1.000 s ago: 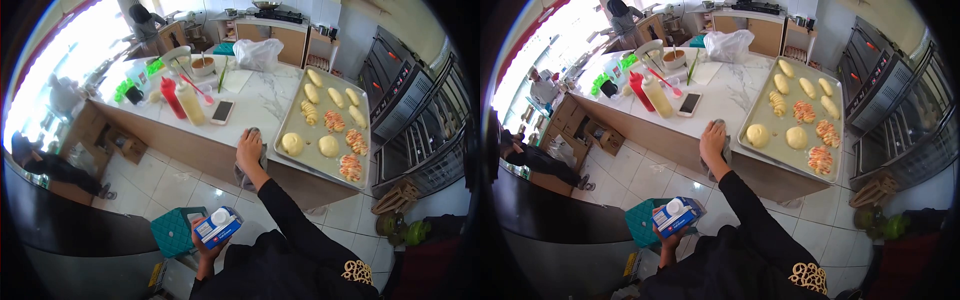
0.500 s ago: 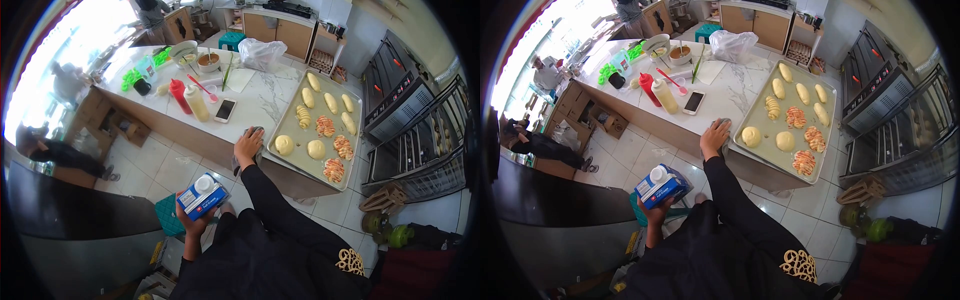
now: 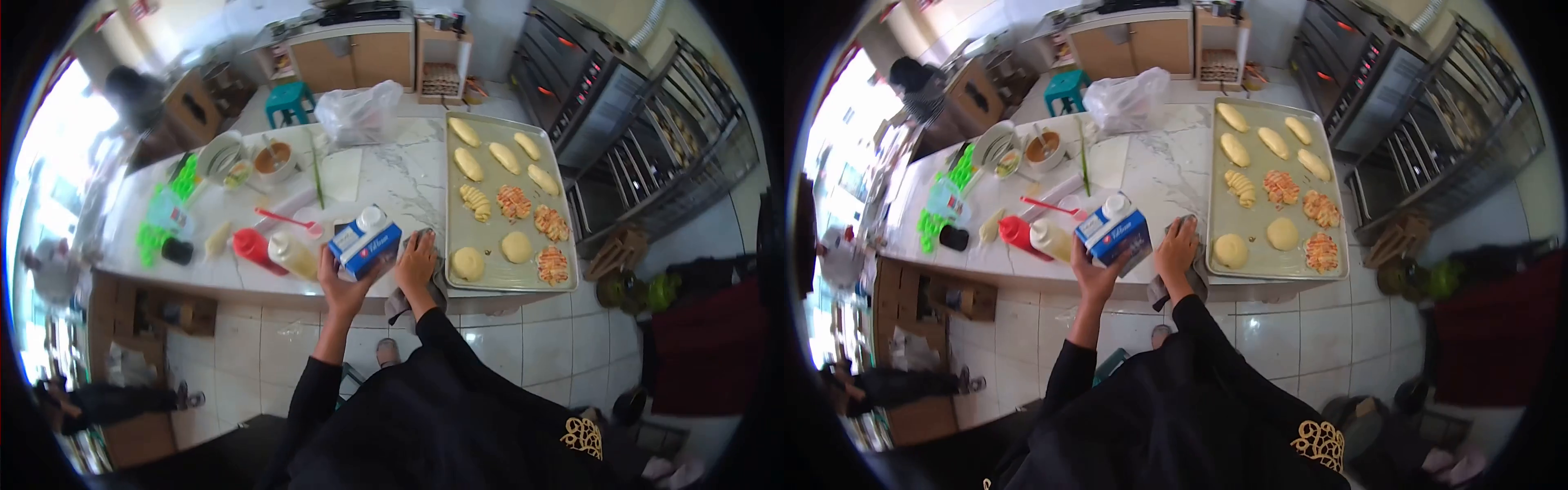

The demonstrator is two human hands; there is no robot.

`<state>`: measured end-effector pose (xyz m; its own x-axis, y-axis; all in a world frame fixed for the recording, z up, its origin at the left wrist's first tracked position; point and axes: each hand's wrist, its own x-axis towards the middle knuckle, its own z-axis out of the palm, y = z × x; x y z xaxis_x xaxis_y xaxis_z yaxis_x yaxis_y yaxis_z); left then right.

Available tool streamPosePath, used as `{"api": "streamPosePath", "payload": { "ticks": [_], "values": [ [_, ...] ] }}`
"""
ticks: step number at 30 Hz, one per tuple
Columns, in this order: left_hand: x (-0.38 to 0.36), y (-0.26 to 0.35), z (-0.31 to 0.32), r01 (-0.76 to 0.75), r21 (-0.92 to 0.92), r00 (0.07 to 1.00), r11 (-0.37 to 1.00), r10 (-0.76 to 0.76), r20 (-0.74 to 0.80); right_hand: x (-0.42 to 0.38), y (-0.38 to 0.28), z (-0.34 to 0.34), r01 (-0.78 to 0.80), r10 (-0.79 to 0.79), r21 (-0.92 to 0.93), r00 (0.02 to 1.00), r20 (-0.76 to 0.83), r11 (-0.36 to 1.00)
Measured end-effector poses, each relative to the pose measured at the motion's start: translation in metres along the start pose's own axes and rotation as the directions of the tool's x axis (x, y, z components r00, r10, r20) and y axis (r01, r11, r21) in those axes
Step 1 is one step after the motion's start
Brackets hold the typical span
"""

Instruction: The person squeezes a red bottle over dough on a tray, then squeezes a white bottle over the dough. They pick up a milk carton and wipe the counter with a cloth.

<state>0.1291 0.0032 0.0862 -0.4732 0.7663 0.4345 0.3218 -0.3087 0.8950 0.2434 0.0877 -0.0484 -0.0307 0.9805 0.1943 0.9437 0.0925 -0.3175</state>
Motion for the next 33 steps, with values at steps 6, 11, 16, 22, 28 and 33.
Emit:
{"api": "streamPosePath", "payload": {
  "ticks": [6, 11, 16, 22, 28, 33],
  "values": [
    [0.062, -0.082, 0.060, -0.066, 0.111, 0.998, 0.992, 0.064, 0.021, 0.076, 0.012, 0.015, 0.019, -0.019, -0.009, 1.000, -0.018, 1.000],
    [0.082, -0.100, 0.090, 0.012, -0.016, 0.999, 1.000, -0.013, -0.033, 0.099, 0.012, -0.011, 0.012, -0.006, -0.024, 0.972, 0.234, 1.000],
    [0.090, -0.117, 0.098, 0.006, 0.142, 0.992, 0.990, 0.012, -0.126, -0.020, 0.009, -0.083, 0.361, -0.331, 0.255, 0.931, -0.154, 0.897],
    [0.062, -0.113, 0.094, 0.031, 0.005, 0.998, 0.999, -0.031, -0.056, -0.210, 0.114, -0.068, 0.034, -0.343, 0.635, 0.863, 0.371, 0.771],
    [-0.046, -0.074, 0.074, -0.283, 0.166, 0.954, 0.945, 0.260, 0.151, -0.390, 0.283, 0.058, -0.217, -0.121, 0.370, 0.698, 0.706, 0.903],
    [-0.182, -0.102, 0.059, 0.149, 0.377, 0.406, 0.914, -0.404, 0.820, -0.381, 0.301, -0.041, -0.954, 0.169, 0.265, 0.241, 0.956, -0.139]
  ]
}}
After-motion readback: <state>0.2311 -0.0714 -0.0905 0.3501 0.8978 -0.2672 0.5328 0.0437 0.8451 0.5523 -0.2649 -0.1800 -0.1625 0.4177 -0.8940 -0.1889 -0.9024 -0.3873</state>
